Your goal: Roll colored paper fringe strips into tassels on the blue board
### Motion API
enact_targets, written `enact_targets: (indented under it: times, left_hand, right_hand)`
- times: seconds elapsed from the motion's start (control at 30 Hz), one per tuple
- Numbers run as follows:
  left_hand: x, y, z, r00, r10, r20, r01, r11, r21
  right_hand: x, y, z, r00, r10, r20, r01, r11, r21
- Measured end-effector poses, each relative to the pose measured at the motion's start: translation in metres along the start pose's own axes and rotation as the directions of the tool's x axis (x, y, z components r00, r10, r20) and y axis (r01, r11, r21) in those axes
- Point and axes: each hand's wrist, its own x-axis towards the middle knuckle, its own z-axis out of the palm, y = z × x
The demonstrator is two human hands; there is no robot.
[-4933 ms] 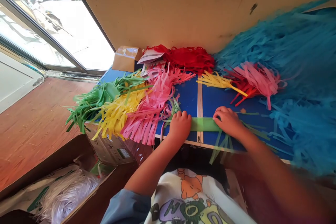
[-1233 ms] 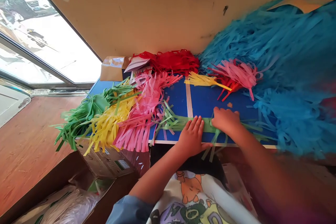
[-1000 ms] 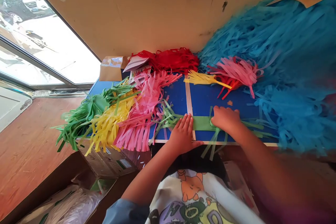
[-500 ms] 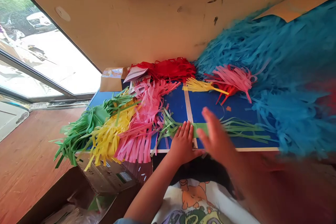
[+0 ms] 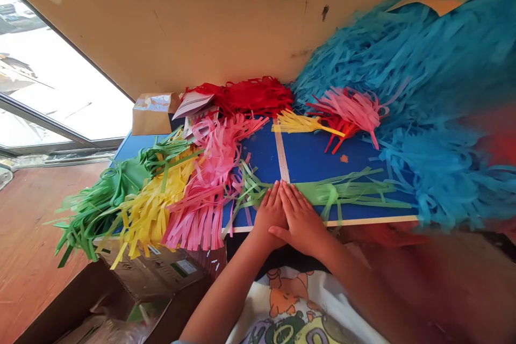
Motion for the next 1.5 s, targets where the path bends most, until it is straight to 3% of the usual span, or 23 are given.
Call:
enact_targets:
  times: [0.3, 0.67, 0.9, 1.17, 1.5]
  left_hand:
    - [-0.001, 0.0, -0.006, 1.0, -0.008, 0.007, 0.008, 0.997, -0.083]
    - [-0.003, -0.004, -0.006, 1.0, -0.006, -0.03, 0.002, 0.995, -0.101]
    - [-0.013, -0.022, -0.013, 0.993, -0.122, -0.01, 0.121, 0.991, -0.056]
    - [-0.014, -0.026, -0.012, 0.992, -0.126, 0.005, 0.126, 0.992, -0.005]
    - [-0.014, -0.03, -0.001, 0.991, -0.1, -0.087, 0.104, 0.994, 0.04]
  right_hand:
    - [0.001, 0.009, -0.004, 0.993, 0.11, 0.044, -0.107, 0.992, -0.068]
    - [-0.015, 0.047, -0.011, 0.975, 0.217, -0.052, -0.223, 0.931, -0.288]
    - [-0.018, 0.051, -0.012, 0.977, 0.204, -0.067, -0.215, 0.923, -0.32]
    - [-0.017, 0.052, -0.009, 0.977, 0.202, -0.075, -0.215, 0.921, -0.325]
    - [-0.036, 0.091, -0.021, 0.968, 0.204, -0.147, -0.248, 0.87, -0.427]
